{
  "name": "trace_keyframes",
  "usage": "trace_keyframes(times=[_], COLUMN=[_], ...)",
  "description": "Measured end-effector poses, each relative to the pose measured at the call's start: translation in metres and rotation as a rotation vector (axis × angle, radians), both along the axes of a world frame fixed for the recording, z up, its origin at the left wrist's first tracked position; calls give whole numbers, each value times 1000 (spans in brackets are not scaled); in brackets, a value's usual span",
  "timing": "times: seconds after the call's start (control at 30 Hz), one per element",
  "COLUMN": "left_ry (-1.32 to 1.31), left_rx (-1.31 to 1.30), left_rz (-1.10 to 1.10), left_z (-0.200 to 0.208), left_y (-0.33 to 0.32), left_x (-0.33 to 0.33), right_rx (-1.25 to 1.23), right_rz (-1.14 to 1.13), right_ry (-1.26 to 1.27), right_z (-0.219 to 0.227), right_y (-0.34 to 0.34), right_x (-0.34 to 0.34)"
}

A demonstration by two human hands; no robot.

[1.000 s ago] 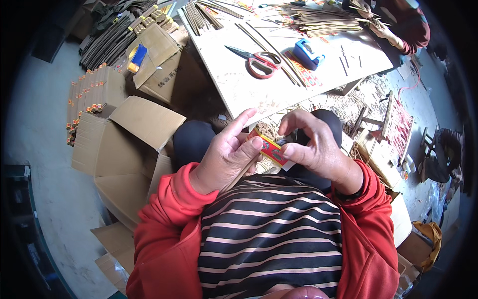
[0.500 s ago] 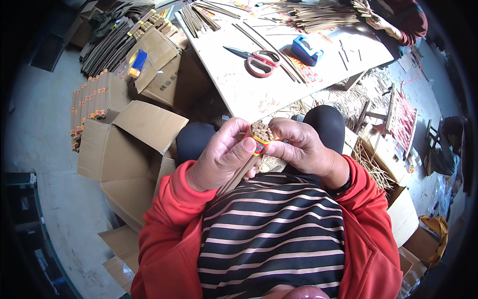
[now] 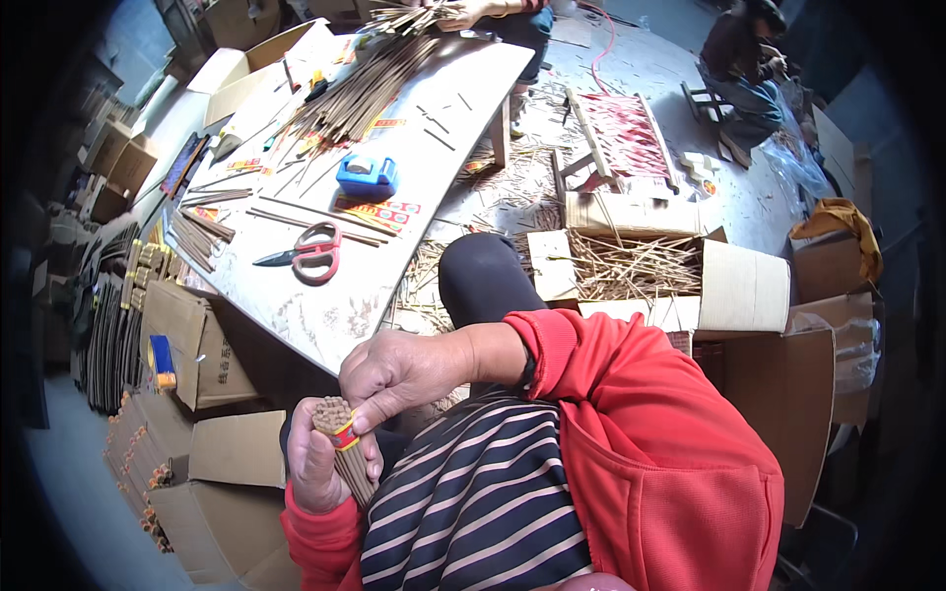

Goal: The person gathers thin wooden sticks, trims their ends with scissors, and wraps a small paper label around the bundle to secure it. The person repeats this process for multiple bundles, aligning the sticks and adjusting the label before setting each bundle aside.

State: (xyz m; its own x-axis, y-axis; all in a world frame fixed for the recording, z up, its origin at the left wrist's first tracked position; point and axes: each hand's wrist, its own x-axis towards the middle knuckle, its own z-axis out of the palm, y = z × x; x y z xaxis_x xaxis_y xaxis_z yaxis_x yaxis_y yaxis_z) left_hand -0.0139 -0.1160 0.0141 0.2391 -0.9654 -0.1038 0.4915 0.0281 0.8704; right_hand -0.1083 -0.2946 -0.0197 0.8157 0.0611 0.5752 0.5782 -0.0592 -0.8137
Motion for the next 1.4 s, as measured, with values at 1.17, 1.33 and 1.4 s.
trace_keyframes(times=[1.17,1.33,1.4], left_ry=[-91,-354,-469], left_rx=[-17,-51,-96], left_rz=[-129,165,197], left_z=[1,29,38], left_y=[-23,-24,-24], left_x=[2,-13,-17], right_rx=[113,118,84], right_rz=[-223,-371,-419], right_ry=[-190,-277,-331], right_z=[15,26,37], right_y=[4,4,4], right_x=[-11,-5,-7])
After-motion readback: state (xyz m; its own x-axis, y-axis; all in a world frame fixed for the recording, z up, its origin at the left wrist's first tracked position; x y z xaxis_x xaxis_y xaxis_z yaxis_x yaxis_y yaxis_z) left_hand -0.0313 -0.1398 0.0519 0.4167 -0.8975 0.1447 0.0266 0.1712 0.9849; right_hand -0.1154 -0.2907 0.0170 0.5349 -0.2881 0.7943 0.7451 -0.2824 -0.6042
